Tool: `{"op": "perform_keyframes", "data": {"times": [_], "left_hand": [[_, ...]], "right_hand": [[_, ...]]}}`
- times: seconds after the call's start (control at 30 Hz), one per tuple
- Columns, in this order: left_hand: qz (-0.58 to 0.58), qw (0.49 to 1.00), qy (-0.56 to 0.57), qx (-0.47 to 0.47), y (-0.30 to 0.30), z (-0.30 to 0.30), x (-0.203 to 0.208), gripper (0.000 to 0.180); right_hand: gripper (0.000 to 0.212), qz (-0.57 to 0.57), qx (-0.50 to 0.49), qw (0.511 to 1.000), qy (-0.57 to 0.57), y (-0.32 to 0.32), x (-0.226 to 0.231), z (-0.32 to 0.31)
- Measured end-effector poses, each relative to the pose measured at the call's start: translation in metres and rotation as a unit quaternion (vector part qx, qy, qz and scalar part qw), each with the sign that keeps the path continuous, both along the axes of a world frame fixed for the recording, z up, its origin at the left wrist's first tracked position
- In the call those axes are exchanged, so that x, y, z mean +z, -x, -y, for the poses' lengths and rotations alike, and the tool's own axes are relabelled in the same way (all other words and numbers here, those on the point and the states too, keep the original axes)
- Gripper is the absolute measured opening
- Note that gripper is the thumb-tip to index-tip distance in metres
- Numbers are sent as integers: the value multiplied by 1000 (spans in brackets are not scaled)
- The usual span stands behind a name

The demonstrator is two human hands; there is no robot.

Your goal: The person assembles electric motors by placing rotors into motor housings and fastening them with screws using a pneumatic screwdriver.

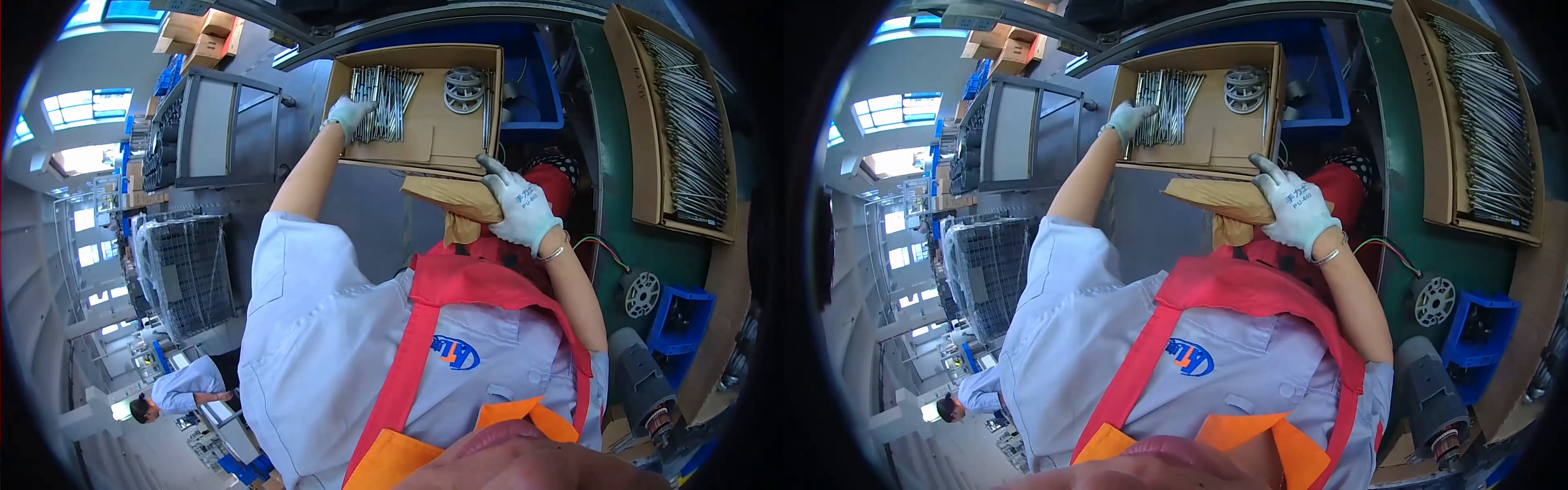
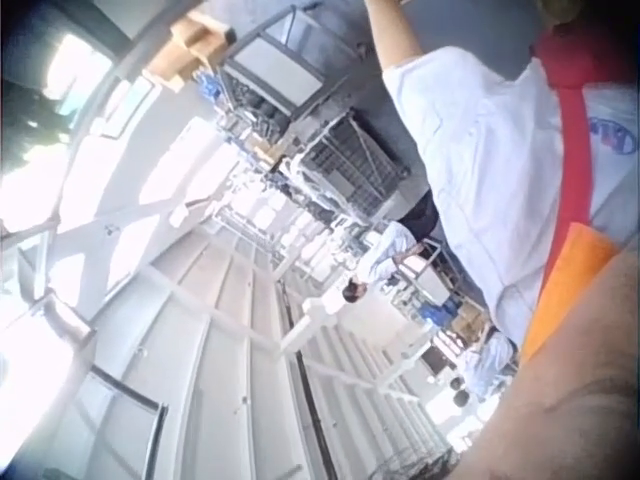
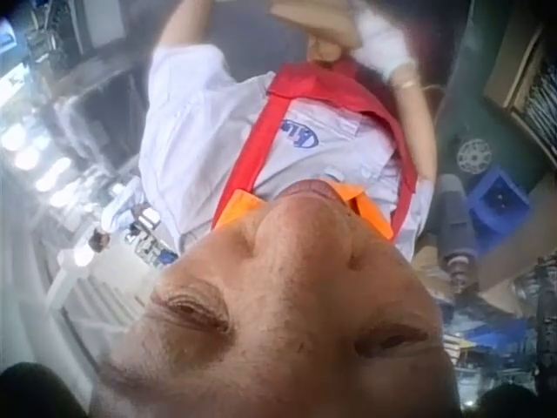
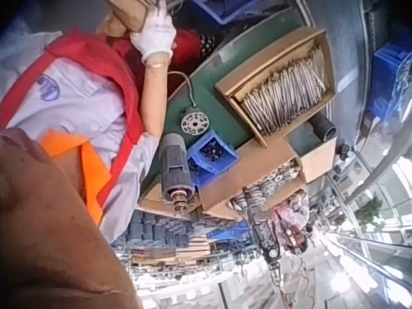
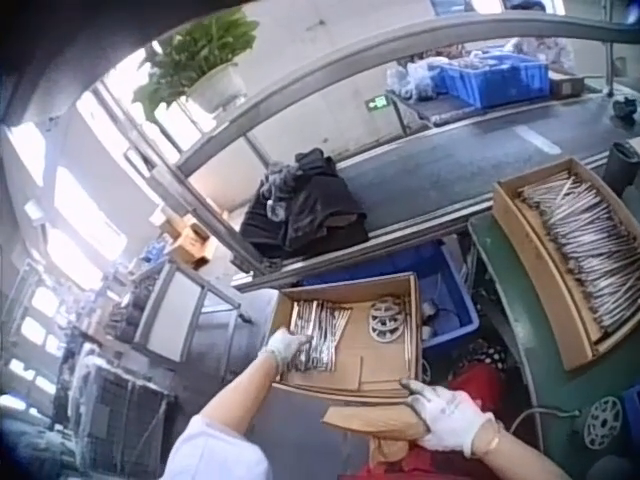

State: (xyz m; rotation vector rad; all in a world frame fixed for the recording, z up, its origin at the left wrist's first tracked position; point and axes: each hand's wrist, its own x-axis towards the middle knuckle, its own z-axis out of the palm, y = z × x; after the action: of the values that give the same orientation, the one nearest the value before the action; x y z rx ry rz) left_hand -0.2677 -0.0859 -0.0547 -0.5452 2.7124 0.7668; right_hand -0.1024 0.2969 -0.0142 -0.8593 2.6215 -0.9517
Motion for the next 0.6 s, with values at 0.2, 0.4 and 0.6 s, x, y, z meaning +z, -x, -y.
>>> {"op": "perform_keyframes", "data": {"times": [0.2, 0.4, 0.6], "left_hand": [[10, 981, 113, 154, 8, 10, -15, 49], [3, 993, 69, 91, 12, 48, -50, 49], [36, 990, 48, 127, -16, -3, -26, 96]], "right_hand": [[54, -46, -14, 999, 20, 11, -13, 13], [54, -55, -35, 997, 47, 8, -17, 13], [53, -70, -45, 994, 67, 8, -21, 9]]}}
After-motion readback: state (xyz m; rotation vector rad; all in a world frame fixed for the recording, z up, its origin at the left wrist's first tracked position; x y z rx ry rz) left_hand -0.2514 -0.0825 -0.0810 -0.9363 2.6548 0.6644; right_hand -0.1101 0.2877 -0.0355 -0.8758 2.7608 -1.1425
